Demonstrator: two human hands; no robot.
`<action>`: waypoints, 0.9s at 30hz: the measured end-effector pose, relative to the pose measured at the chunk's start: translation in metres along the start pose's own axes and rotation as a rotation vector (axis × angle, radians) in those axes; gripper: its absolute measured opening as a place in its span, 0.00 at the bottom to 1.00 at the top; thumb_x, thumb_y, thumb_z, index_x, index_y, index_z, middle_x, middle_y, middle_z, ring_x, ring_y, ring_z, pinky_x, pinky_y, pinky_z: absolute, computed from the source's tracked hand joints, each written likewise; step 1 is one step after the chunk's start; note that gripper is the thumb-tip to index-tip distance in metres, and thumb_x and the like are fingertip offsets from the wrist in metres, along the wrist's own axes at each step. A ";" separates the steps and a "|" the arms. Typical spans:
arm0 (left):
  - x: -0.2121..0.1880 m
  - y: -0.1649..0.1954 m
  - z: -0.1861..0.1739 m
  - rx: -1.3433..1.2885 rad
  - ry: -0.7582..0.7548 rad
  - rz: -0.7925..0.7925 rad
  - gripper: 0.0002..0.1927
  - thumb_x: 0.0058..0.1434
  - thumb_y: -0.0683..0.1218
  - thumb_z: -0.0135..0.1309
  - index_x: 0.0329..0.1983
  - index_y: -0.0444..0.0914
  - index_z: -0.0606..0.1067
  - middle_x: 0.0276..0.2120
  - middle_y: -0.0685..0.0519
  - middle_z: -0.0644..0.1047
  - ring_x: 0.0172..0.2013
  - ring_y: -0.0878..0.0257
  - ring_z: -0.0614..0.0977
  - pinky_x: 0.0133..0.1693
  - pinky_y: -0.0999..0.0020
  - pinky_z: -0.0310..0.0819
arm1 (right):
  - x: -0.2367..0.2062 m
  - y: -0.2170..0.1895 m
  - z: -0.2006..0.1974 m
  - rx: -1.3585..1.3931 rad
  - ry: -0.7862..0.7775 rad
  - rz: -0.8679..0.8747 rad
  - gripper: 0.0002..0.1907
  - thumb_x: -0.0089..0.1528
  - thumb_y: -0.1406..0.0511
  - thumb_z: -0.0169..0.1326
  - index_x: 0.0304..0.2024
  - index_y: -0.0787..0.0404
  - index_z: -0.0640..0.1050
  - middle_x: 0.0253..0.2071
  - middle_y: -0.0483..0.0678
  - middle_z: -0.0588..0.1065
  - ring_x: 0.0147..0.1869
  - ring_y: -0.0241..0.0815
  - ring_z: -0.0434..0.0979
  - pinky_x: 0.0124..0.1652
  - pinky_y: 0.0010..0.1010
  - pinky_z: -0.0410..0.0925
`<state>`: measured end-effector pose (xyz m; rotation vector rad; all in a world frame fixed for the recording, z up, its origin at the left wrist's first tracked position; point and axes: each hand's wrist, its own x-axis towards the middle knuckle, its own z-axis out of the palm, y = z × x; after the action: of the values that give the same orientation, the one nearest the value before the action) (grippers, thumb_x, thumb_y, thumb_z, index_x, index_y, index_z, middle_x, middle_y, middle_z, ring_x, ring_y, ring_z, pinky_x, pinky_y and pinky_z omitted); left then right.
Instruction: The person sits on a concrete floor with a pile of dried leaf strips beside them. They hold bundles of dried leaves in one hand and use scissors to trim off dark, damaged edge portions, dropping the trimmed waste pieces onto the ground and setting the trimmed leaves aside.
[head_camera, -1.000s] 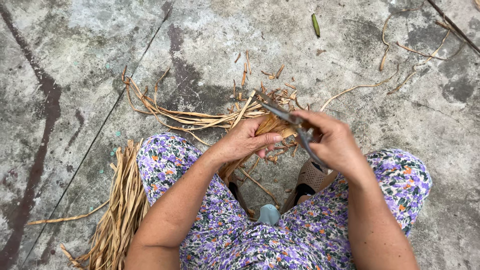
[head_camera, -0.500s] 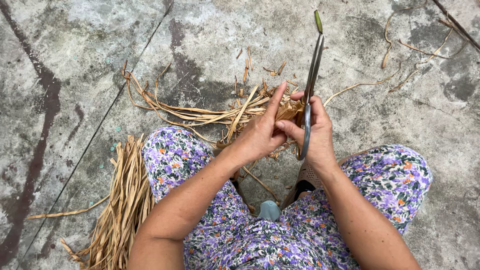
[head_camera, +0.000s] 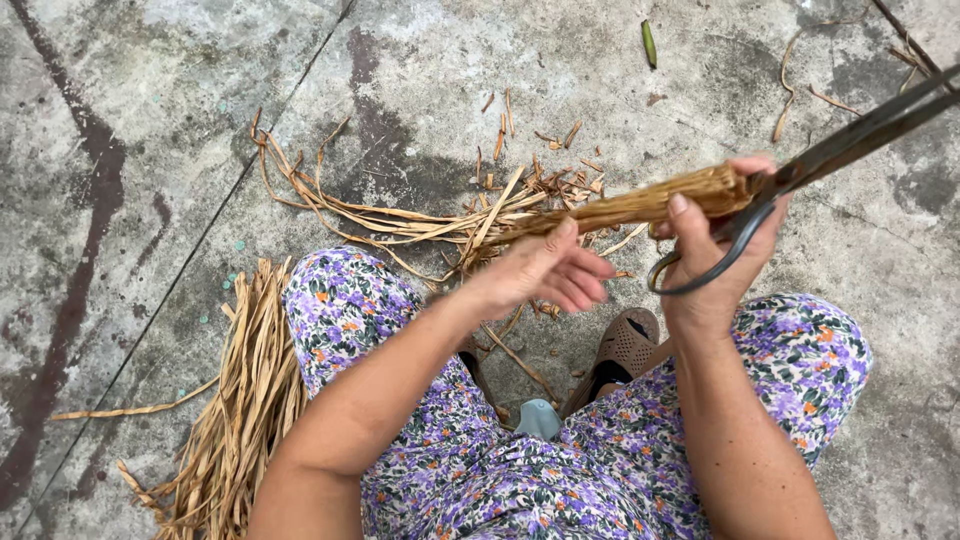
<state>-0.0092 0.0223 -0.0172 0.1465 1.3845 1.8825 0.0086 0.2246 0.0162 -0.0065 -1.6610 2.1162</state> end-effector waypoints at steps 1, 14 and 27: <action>0.002 -0.003 0.008 -0.163 -0.089 -0.120 0.44 0.57 0.75 0.37 0.57 0.36 0.74 0.39 0.47 0.84 0.41 0.60 0.87 0.45 0.68 0.85 | -0.007 0.002 0.002 -0.054 -0.020 -0.017 0.25 0.65 0.80 0.56 0.60 0.57 0.66 0.49 0.46 0.71 0.47 0.37 0.77 0.41 0.28 0.76; 0.047 0.044 -0.103 -0.569 0.585 0.325 0.16 0.70 0.47 0.51 0.52 0.29 0.71 0.23 0.54 0.72 0.21 0.65 0.76 0.30 0.66 0.84 | -0.069 0.055 0.003 -0.260 -0.670 -0.083 0.24 0.57 0.75 0.63 0.53 0.55 0.73 0.48 0.47 0.79 0.52 0.38 0.83 0.50 0.31 0.78; 0.038 0.088 -0.179 -0.260 0.455 0.532 0.22 0.73 0.57 0.46 0.56 0.35 0.72 0.24 0.59 0.71 0.18 0.75 0.67 0.19 0.77 0.66 | -0.103 0.091 0.003 -0.403 -1.026 0.366 0.26 0.56 0.67 0.67 0.56 0.51 0.76 0.52 0.46 0.82 0.58 0.47 0.84 0.58 0.42 0.69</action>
<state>-0.1718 -0.0989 -0.0273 -0.0564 1.4699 2.6472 0.0693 0.1701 -0.0947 0.8315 -2.8223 2.1110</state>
